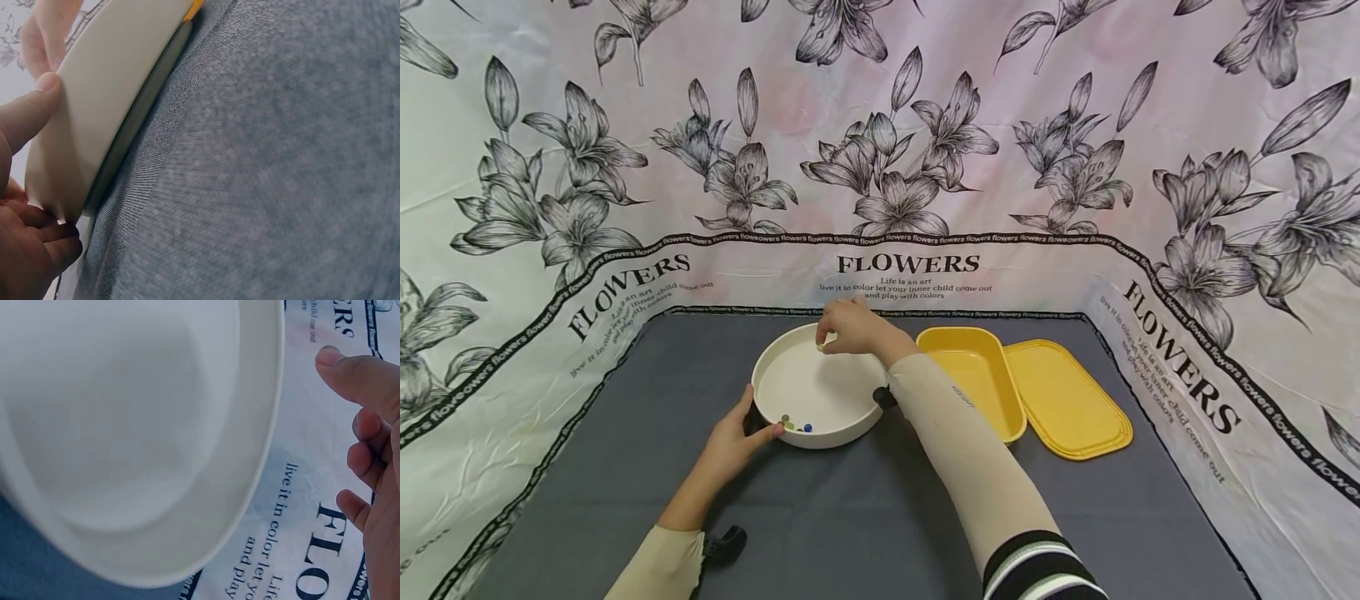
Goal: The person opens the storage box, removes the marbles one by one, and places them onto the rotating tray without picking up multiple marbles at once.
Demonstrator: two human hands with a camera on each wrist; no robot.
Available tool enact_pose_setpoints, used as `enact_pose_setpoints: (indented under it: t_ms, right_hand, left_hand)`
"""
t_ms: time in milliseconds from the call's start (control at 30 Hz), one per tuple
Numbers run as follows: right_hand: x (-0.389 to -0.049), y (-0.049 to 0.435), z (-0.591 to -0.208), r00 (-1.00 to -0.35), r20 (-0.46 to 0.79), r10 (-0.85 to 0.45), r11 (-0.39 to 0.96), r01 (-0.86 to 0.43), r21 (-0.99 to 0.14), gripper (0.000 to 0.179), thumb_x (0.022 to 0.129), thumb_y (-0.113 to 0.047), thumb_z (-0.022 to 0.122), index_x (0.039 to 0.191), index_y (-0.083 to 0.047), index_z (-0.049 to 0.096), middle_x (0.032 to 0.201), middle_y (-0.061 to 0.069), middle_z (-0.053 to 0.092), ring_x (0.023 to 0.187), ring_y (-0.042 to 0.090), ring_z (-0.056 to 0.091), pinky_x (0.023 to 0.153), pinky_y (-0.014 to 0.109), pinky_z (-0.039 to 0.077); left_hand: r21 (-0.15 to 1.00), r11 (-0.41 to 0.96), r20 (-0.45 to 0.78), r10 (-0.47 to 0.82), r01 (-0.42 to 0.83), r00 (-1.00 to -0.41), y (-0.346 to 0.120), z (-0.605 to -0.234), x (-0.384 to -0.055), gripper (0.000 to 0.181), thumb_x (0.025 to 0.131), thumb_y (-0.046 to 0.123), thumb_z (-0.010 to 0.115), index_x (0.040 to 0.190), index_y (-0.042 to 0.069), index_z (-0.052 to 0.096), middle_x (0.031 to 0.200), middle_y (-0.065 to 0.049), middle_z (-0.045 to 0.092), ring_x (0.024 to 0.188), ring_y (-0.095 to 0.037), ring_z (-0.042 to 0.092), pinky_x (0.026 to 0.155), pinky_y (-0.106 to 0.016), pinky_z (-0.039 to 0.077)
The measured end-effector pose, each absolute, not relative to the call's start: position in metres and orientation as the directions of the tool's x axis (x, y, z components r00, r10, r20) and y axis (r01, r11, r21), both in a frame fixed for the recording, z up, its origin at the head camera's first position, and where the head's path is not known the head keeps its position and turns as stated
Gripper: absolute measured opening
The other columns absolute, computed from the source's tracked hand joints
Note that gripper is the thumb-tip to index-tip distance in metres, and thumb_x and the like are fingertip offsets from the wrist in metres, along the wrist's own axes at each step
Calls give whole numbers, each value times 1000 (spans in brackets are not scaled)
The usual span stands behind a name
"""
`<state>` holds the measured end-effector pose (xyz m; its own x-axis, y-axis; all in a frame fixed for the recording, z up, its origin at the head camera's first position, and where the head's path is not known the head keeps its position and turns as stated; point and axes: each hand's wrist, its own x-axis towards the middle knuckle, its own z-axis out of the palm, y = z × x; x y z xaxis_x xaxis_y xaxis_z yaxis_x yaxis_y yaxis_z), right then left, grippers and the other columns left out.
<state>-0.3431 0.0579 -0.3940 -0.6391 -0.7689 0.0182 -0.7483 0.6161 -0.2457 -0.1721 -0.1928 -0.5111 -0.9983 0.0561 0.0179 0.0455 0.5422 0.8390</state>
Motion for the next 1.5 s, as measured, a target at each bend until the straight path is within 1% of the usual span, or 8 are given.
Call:
enact_pose_setpoints:
  t_ms: [200,500,633,767,867,1000,1333,1500]
  right_hand:
    - [-351,51,-402,-638,-3,-770,617,-743,-260,16,94,-31,77,108,-24,80,112,4,67,106,17,52,102,46,34]
    - [-353,45,-416,-659,-34,-752,643,-721,-258,17,94,-33,76,109,-25,80,108,-3,64,105,16,52,100,44,36]
    - [-353,44,-420,-672,-45,-739,658,-707,-259,16,95,-34,76,109,-26,80,108,-5,63,105,14,52,105,48,34]
    - [-353,42,-423,-680,-54,-731,666,-694,-275,15,94,-34,77,107,-27,80,107,-7,63,105,14,53,111,55,29]
    - [-354,41,-427,-683,-65,-727,671,-688,-276,14,94,-34,77,106,-28,80,107,-8,63,104,13,53,109,51,31]
    - [-353,39,-430,-681,-70,-729,668,-686,-288,14,93,-34,78,105,-28,80,107,-8,64,103,13,54,99,43,36]
    - [-346,38,-429,-673,-52,-737,650,-686,-326,18,93,-33,77,108,-22,80,107,-6,65,104,15,54,99,45,37]
    - [-341,46,-421,-658,-12,-753,628,-713,-311,18,93,-33,77,106,-22,81,101,-6,65,98,15,53,94,42,39]
  left_hand:
    - [836,546,17,59,46,-998,-194,-507,-174,113,88,48,79,165,4,8,170,-17,13,156,-35,17,124,-56,23]
    - [828,559,11,51,38,-999,-192,-508,-174,113,88,47,80,165,3,9,170,-17,15,156,-34,18,124,-56,23]
    - [819,572,10,46,35,-999,-191,-509,-173,112,88,46,80,164,3,10,169,-18,16,156,-34,19,123,-56,23]
    - [817,576,12,41,33,-999,-191,-509,-173,113,87,47,80,164,3,11,169,-18,17,156,-35,20,123,-56,24]
    - [818,574,14,47,39,-999,-191,-510,-172,113,87,48,79,164,3,10,169,-18,16,155,-35,20,123,-57,25]
    - [819,572,19,49,44,-999,-192,-509,-171,112,88,49,78,164,3,10,169,-18,16,155,-36,20,123,-57,25]
    - [822,569,13,44,36,-999,-196,-508,-170,112,88,47,79,165,3,11,170,-18,16,156,-36,18,123,-57,23]
    - [814,579,16,43,38,-999,-194,-510,-169,111,88,46,80,164,3,12,169,-19,17,155,-38,20,123,-58,24]
